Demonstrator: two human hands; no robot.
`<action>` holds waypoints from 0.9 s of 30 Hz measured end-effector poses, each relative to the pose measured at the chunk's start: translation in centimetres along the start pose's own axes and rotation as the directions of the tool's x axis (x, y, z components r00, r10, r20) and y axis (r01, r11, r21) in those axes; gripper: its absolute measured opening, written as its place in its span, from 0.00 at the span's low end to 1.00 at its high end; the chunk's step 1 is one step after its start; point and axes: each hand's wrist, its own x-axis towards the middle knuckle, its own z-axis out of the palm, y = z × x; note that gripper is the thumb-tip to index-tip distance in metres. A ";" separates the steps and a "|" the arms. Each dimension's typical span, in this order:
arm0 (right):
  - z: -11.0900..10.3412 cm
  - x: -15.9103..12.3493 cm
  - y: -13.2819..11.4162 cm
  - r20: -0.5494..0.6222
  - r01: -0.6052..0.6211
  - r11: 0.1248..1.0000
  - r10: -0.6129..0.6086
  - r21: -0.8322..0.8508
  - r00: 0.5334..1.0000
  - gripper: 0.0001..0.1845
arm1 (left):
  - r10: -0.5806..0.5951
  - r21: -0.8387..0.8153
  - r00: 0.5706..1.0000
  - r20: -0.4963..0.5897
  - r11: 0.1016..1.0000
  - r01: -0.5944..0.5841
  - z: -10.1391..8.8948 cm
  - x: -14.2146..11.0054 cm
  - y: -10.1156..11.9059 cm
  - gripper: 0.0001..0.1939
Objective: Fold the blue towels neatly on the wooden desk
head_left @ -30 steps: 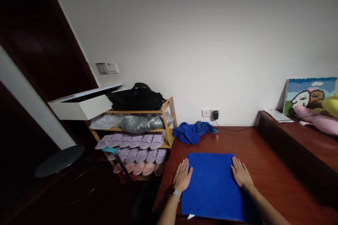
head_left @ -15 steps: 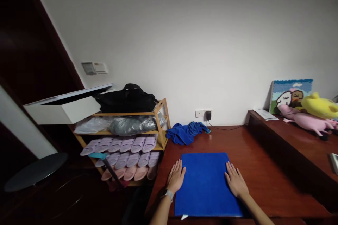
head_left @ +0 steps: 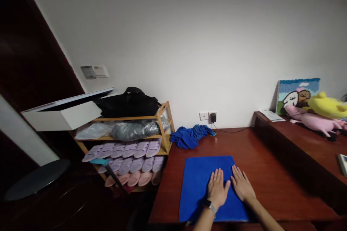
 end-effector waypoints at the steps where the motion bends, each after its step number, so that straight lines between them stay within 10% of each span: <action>1: 0.0 0.0 0.0 0.002 -0.005 1.000 0.005 0.004 1.000 0.39 | -0.036 0.021 0.999 -0.014 0.999 0.036 -0.5 -0.5 -1.2 0.40; 7: -0.2 0.1 -0.4 -0.011 -0.017 1.000 0.018 0.024 1.000 0.39 | -0.273 0.184 0.957 -0.095 0.940 0.286 -5.1 -4.3 -11.3 0.41; 11: -0.9 0.2 -0.7 0.008 -0.033 0.999 0.033 0.028 0.999 0.38 | -0.310 0.222 0.941 -0.138 0.916 0.334 -6.2 -5.8 -13.8 0.39; 21: 0.2 -3.8 -0.4 -0.022 -0.016 0.998 0.017 0.055 1.000 0.39 | -0.325 0.249 0.934 -0.149 0.902 0.354 -7.3 -5.8 -12.7 0.38; 27: -0.5 -4.2 -0.8 0.006 -0.037 0.997 0.037 0.065 0.999 0.40 | -0.139 0.147 0.984 -0.111 0.977 0.155 -5.0 -3.7 -4.7 0.38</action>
